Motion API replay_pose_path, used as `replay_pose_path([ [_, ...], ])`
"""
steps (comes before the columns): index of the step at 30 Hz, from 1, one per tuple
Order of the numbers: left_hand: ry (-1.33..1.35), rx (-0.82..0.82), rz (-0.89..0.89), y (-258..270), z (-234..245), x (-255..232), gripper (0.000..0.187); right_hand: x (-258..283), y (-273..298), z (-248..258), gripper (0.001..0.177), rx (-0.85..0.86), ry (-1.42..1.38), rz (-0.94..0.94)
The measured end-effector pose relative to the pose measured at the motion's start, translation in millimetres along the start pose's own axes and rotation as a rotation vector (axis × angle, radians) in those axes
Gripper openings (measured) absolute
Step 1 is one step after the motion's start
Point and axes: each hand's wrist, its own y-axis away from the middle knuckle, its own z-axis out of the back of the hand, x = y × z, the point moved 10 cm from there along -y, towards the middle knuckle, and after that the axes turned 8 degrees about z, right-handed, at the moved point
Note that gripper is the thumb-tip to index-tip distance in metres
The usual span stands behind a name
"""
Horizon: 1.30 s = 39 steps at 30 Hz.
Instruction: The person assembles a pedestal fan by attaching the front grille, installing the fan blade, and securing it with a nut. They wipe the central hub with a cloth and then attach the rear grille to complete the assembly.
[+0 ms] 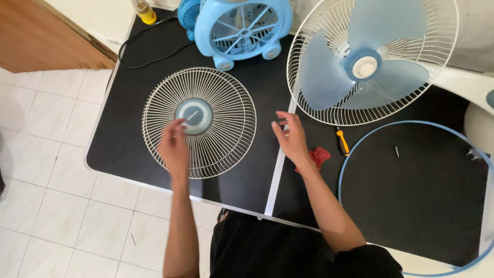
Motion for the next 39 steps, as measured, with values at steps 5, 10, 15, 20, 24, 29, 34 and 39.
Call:
replay_pose_path([
  [5, -0.115, -0.185, -0.149, -59, 66, 39, 0.024, -11, -10, -40, 0.049, 0.07, -0.017, -0.041],
  [10, -0.438, -0.172, -0.2, -102, 65, 70, 0.033, -20, -13, -63, 0.064, 0.105, 0.015, -0.08],
  [15, -0.384, -0.058, 0.09, -119, 54, 105, 0.053, -21, -14, -76, 0.074, 0.172, 0.004, -0.17],
  [20, -0.427, -0.022, 0.249, -124, 53, 112, 0.061, -33, -11, -90, 0.082, 0.259, 0.005, -0.374],
  [24, -0.405, 0.0, 0.289, -121, 52, 113, 0.062, -22, -11, -99, 0.082, 0.264, 0.067, -0.198],
  [29, -0.4, 0.0, 0.274, -112, 54, 111, 0.062, -21, -6, -99, 0.091, 0.236, 0.064, -0.175],
  [34, -0.369, -0.009, 0.29, -99, 54, 109, 0.064, -22, 1, -95, 0.097, 0.265, 0.061, -0.279],
  [39, -0.376, -0.001, 0.208, -91, 47, 103, 0.066, -19, 4, -87, 0.097, 0.241, 0.043, -0.298],
])
